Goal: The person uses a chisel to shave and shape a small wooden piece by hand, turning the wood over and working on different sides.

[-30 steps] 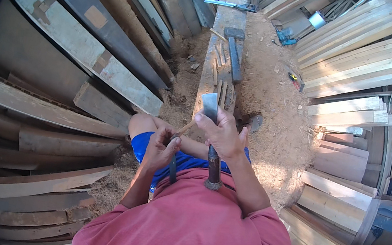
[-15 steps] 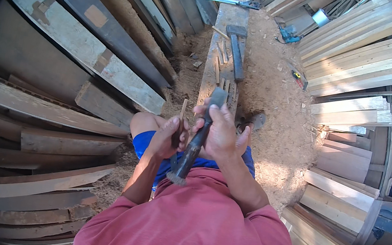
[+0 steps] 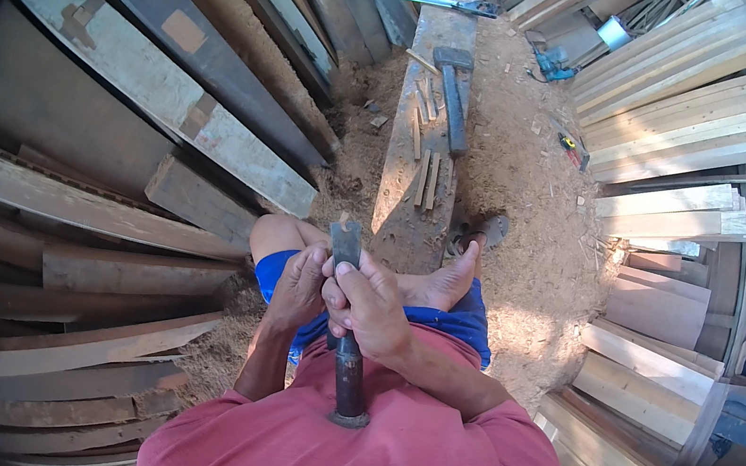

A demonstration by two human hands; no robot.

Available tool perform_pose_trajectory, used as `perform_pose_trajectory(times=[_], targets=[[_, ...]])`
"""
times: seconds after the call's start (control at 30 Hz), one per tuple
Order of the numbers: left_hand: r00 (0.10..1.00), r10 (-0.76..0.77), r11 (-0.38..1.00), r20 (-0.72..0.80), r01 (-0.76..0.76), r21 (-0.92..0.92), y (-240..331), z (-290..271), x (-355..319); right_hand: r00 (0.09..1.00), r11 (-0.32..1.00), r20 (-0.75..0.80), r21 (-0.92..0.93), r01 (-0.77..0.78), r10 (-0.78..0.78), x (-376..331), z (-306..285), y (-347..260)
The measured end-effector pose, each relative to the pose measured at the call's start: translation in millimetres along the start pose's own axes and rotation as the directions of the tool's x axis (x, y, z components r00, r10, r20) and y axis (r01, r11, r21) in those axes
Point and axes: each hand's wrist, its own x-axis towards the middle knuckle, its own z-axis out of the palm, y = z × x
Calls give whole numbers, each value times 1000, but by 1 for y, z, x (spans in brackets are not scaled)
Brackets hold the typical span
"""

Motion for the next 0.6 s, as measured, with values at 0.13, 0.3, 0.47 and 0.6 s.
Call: perform_pose_trajectory(times=[0.13, 0.3, 0.47, 0.6], targets=[[966, 71, 945, 250, -145, 293, -34, -25, -50, 870, 806, -87, -431, 406, -485, -33, -37, -41], [971, -237, 971, 34, 236, 27, -22, -22, -38, 899, 833, -59, -407, 376, -434, -14, -41, -61], [987, -84, 980, 137, 106, -167, -7, 7, 5, 934, 736, 113, -586, 339, -340, 40, -38, -27], [955, -190, 926, 227, 251, -283, -11, -1, 2, 921, 679, 2, -675, 289, -390, 38, -45, -42]])
